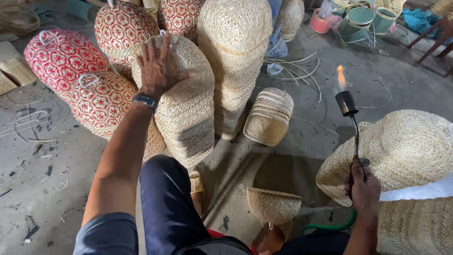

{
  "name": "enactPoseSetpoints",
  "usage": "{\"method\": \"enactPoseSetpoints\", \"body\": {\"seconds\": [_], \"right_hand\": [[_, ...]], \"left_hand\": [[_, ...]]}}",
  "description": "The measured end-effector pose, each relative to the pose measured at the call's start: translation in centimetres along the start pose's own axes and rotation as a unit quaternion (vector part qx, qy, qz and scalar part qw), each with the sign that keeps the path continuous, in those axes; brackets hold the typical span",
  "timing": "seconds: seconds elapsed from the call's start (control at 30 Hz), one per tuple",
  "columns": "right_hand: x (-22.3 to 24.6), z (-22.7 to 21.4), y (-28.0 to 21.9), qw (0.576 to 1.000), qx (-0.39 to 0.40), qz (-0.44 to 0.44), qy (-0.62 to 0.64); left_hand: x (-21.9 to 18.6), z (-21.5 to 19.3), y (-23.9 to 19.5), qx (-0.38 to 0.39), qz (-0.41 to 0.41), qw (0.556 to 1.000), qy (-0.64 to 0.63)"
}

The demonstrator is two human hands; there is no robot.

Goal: The person singes the surface of woven baskets using a hand-held blowtorch, rotating the baskets by hand to cover all sides and removing them from a stack.

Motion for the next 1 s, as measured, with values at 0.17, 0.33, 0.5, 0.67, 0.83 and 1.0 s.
{"method": "enactPoseSetpoints", "body": {"seconds": [0.17,0.33,0.5,0.67,0.83,1.0], "right_hand": [[-1.8,1.4,0.9,0.996,-0.024,-0.008,0.088],[-3.2,1.8,3.1,0.995,-0.082,-0.025,0.048],[-3.6,1.5,3.5,0.993,-0.117,-0.024,0.018],[-3.0,1.0,3.0,0.989,-0.135,-0.015,-0.055],[-2.6,0.5,2.4,0.993,-0.11,-0.012,-0.047],[-2.7,0.9,2.5,0.99,-0.098,-0.041,-0.095]], "left_hand": [[-3.7,5.2,-7.3,-0.231,0.165,0.959,-0.009],[-13.2,23.2,-23.8,0.14,0.264,0.913,-0.276],[-20.5,35.3,-39.1,0.46,0.157,0.813,-0.321],[-23.8,37.5,-44.5,0.457,-0.041,0.838,-0.296],[-26.2,36.0,-42.9,0.356,0.166,0.895,-0.211],[-26.8,36.3,-44.0,0.49,0.333,0.764,-0.257]]}}
Point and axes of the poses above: each hand's wrist, its own y-axis towards the middle knuckle, its own z-axis out of the palm, x = y × z, the point moved 5 cm from there along y, towards the middle knuckle, and after that the axes turned 8 degrees about -x, right-handed, at the moved point
